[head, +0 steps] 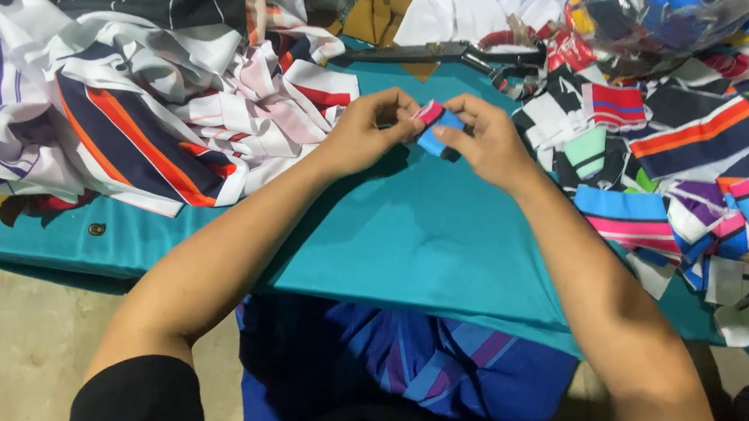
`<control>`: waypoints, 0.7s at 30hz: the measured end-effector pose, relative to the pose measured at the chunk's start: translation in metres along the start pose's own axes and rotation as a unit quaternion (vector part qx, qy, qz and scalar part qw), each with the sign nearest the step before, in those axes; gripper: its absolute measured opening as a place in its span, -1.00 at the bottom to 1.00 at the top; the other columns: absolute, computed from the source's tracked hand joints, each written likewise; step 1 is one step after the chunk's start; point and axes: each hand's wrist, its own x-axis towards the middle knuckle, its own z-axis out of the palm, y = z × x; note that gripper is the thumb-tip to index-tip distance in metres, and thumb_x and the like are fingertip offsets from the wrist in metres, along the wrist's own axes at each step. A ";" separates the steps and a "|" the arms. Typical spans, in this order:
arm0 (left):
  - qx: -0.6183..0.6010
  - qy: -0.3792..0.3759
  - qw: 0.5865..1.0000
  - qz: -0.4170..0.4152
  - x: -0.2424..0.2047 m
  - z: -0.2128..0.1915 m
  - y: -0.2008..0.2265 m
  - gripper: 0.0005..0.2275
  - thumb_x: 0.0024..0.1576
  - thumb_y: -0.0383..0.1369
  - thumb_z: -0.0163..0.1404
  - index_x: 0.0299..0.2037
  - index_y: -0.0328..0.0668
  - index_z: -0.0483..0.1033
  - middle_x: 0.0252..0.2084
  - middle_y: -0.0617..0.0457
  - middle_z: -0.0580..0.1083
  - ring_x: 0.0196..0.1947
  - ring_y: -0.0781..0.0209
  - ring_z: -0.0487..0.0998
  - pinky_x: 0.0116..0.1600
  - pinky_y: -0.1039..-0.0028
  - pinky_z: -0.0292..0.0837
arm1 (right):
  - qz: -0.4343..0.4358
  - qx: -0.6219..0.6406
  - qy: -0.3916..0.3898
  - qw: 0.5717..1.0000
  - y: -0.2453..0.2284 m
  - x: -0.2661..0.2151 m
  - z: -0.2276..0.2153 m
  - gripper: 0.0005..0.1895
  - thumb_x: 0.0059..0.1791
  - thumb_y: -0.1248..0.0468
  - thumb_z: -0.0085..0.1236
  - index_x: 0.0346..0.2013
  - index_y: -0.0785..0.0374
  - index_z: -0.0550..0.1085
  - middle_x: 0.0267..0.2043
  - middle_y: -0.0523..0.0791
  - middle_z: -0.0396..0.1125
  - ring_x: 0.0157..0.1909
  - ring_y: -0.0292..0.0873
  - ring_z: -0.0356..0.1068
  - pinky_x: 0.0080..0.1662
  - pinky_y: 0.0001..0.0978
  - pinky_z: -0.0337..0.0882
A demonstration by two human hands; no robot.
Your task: The person is sitting at a table, picking up small, colorful fabric scraps from a pile and folding them into neat rectangular shapes.
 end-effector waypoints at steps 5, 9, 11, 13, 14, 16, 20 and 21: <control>-0.025 -0.007 1.000 -0.014 0.004 0.001 -0.009 -0.94 0.22 -0.47 0.11 -0.15 -0.24 0.58 -0.43 -0.01 0.55 -0.32 0.12 0.62 -0.02 0.20 0.58 | 0.049 0.069 0.007 0.996 -0.010 -0.001 0.006 -0.82 0.10 0.40 0.12 -0.01 0.42 0.44 -0.37 0.09 0.48 -0.40 -0.10 0.54 -0.30 -0.31 0.61; -0.021 -0.022 0.999 -0.039 0.004 0.009 -0.013 -0.92 0.22 -0.49 0.10 -0.11 -0.23 0.58 -0.43 0.00 0.55 -0.34 0.17 0.62 -0.07 0.27 0.59 | 0.031 0.051 -0.001 0.998 0.000 -0.002 0.001 -0.84 0.11 0.43 0.12 -0.03 0.45 0.45 -0.41 0.13 0.46 -0.44 -0.06 0.54 -0.39 -0.31 0.60; -0.009 -0.026 0.999 -0.037 0.011 0.008 -0.009 -0.94 0.24 -0.46 0.10 -0.13 -0.20 0.59 -0.42 0.01 0.57 -0.36 0.20 0.64 -0.12 0.32 0.59 | 0.015 0.047 0.001 0.999 -0.002 -0.002 -0.001 -0.82 0.10 0.44 0.13 -0.02 0.46 0.45 -0.41 0.14 0.46 -0.44 -0.05 0.55 -0.40 -0.30 0.60; -0.079 -0.052 0.983 -0.156 0.018 0.004 -0.004 -0.93 0.21 -0.43 0.10 -0.22 -0.24 0.49 -0.42 0.05 0.48 -0.36 0.23 0.61 -0.15 0.38 0.67 | 0.029 0.069 0.001 0.997 -0.008 -0.004 -0.001 -0.75 0.08 0.47 0.14 0.02 0.55 0.39 -0.36 0.21 0.44 -0.42 0.01 0.55 -0.39 -0.24 0.61; -0.074 -0.053 0.984 -0.154 0.028 0.003 0.002 -0.93 0.21 -0.43 0.10 -0.22 -0.24 0.49 -0.42 0.05 0.48 -0.36 0.23 0.61 -0.15 0.38 0.67 | 0.024 0.071 0.002 0.997 -0.007 -0.002 -0.003 -0.75 0.08 0.47 0.14 0.02 0.55 0.39 -0.36 0.21 0.44 -0.42 0.01 0.55 -0.39 -0.24 0.61; -0.016 -0.071 0.972 -0.222 0.045 0.003 0.013 -0.88 0.16 -0.39 0.13 -0.33 -0.25 0.46 -0.44 -0.04 0.48 -0.39 0.15 0.66 -0.23 0.35 0.69 | 0.040 0.126 0.037 0.991 -0.003 -0.002 -0.007 -0.69 0.03 0.46 0.23 0.01 0.57 0.41 -0.37 0.16 0.44 -0.40 -0.02 0.55 -0.38 -0.29 0.62; 0.025 -0.068 0.979 -0.193 0.078 0.021 0.011 -0.85 0.19 -0.33 0.08 -0.36 -0.24 0.54 -0.45 -0.14 0.53 -0.38 0.03 0.70 -0.24 0.21 0.71 | 0.056 0.187 0.108 0.975 0.014 0.008 -0.019 -0.70 0.02 0.45 0.23 0.01 0.54 0.41 -0.39 0.12 0.43 -0.43 -0.04 0.56 -0.40 -0.33 0.64; 0.037 -0.050 0.983 -0.174 0.084 0.030 0.010 -0.85 0.16 -0.34 0.10 -0.39 -0.24 0.54 -0.49 -0.11 0.53 -0.44 0.05 0.69 -0.31 0.26 0.71 | 0.053 0.185 0.126 0.973 0.017 0.009 -0.025 -0.71 0.02 0.44 0.21 -0.01 0.54 0.42 -0.40 0.11 0.43 -0.43 -0.05 0.56 -0.41 -0.34 0.64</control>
